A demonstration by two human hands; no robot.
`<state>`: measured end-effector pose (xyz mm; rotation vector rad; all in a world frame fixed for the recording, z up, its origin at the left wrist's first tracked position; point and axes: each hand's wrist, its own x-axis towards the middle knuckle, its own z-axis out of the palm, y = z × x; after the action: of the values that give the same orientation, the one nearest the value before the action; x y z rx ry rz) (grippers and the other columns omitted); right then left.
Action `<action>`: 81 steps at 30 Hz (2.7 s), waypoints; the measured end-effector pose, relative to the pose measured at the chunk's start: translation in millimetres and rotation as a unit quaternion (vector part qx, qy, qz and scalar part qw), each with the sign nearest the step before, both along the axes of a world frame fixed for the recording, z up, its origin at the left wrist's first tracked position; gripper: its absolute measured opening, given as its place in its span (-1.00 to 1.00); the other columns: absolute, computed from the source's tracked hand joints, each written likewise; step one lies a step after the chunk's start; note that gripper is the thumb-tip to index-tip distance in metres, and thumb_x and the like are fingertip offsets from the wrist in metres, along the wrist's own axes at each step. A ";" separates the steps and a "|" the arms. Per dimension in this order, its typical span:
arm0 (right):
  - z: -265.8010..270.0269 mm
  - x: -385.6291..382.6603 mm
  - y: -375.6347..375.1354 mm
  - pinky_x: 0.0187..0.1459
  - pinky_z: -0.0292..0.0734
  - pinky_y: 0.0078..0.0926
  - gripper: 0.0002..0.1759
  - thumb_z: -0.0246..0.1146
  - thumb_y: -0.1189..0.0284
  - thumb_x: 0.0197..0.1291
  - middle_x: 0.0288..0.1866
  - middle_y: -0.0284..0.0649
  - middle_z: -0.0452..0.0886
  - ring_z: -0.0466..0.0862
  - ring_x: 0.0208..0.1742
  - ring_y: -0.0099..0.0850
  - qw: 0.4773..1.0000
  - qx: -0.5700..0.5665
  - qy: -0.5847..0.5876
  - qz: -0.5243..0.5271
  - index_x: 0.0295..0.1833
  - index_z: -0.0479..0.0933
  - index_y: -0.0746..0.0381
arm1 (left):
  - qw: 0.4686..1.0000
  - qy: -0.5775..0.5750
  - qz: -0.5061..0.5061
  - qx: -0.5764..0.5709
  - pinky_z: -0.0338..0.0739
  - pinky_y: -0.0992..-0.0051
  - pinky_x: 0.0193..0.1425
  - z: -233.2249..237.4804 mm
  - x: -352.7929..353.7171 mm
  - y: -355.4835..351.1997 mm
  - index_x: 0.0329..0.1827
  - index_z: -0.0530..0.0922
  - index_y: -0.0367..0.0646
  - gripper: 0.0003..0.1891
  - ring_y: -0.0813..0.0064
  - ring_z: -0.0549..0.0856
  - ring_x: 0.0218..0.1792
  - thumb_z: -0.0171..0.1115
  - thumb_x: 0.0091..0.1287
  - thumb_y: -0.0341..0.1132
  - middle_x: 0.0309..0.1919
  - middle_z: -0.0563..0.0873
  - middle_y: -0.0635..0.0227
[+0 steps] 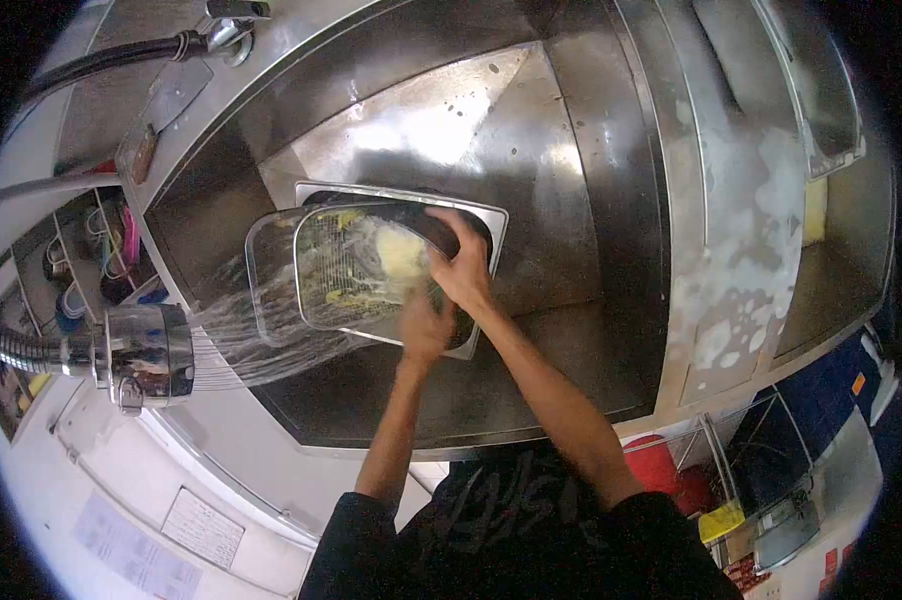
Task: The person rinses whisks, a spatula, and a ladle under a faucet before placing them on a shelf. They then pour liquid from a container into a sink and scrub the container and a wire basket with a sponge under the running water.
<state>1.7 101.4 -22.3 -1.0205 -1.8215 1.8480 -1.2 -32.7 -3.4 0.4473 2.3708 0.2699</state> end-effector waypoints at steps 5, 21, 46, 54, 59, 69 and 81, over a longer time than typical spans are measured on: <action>1.8 -0.8 -1.9 0.19 0.46 -0.31 -0.48 0.28 0.65 -0.01 0.06 -0.03 0.63 0.62 0.13 -0.12 0.999 0.024 -0.020 0.028 0.16 0.52 0.20 | 0.998 -0.063 -0.015 0.000 0.34 0.08 0.30 -1.5 -17.8 -15.5 0.33 0.31 -0.27 -0.43 -0.20 0.44 0.24 0.17 0.37 -0.11 0.21 0.45 -0.22; -21.5 -3.9 0.0 0.33 0.31 -0.28 -0.10 0.28 -0.18 0.12 0.29 0.08 0.48 0.47 0.31 -0.16 0.954 -0.220 -0.129 0.156 0.29 0.43 0.38 | 0.734 -0.340 0.497 0.313 0.27 0.26 0.35 -2.3 -31.5 28.7 0.36 0.24 -0.23 -0.37 0.23 0.40 0.29 -0.05 0.45 0.10 0.24 0.45 0.10; 24.9 4.0 1.9 0.25 0.34 -0.12 -0.30 -0.05 -0.08 0.35 0.16 0.18 0.51 0.50 0.21 0.06 0.919 -0.225 -0.315 0.075 0.26 0.38 0.33 | 0.996 -0.091 0.005 0.026 0.37 0.11 0.28 -20.2 6.0 -37.0 0.37 0.24 -0.21 -0.44 -0.14 0.49 0.22 0.11 0.42 -0.12 0.16 0.50 -0.22; 50.6 24.0 30.3 0.04 0.56 -0.11 -0.44 0.34 0.43 0.11 0.10 0.10 0.59 0.66 -0.01 0.05 0.947 0.017 -0.205 0.248 0.25 0.42 0.23 | 0.984 -0.036 -0.017 0.174 0.39 0.15 0.29 12.7 -62.6 16.7 0.34 0.30 -0.18 -0.40 -0.14 0.44 0.25 0.27 0.27 -0.20 0.22 0.42 -0.14; 38.1 45.6 8.2 0.02 0.55 -0.07 -0.37 0.30 0.56 0.08 0.14 0.19 0.49 0.59 0.06 0.12 0.974 0.117 -0.092 0.172 0.30 0.29 0.33 | 0.960 0.220 -0.157 0.070 0.41 0.07 0.12 -15.8 -86.1 -19.8 0.32 0.36 -0.05 -0.40 -0.07 0.50 0.11 0.32 0.19 -0.20 0.09 0.47 0.01; 42.9 8.8 4.0 -0.18 0.53 -0.09 -0.59 0.26 0.60 0.05 -0.20 0.01 0.58 0.63 -0.16 0.00 0.966 0.163 -0.065 0.190 0.06 0.42 0.28 | 0.959 0.206 -0.195 -0.016 0.35 0.01 0.14 -18.1 -84.9 -34.0 0.31 0.42 0.14 -0.43 -0.03 0.46 0.16 0.25 0.16 -0.21 0.19 0.43 0.08; 2.9 -16.2 0.5 -0.26 0.60 -0.22 -0.64 0.29 0.48 0.10 -0.24 -0.07 0.65 0.67 -0.34 -0.10 0.936 0.253 -0.149 0.196 0.07 0.58 0.19 | 0.984 0.038 -0.165 -0.050 0.38 -0.04 0.24 -14.4 -7.6 -15.6 0.40 0.27 -0.07 -0.38 -0.09 0.39 0.31 0.26 0.25 -0.27 0.34 0.37 0.02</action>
<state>-14.5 101.9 -19.4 -0.8122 -2.6601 1.3199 -8.8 -48.2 -17.8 0.8025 2.3236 -0.0191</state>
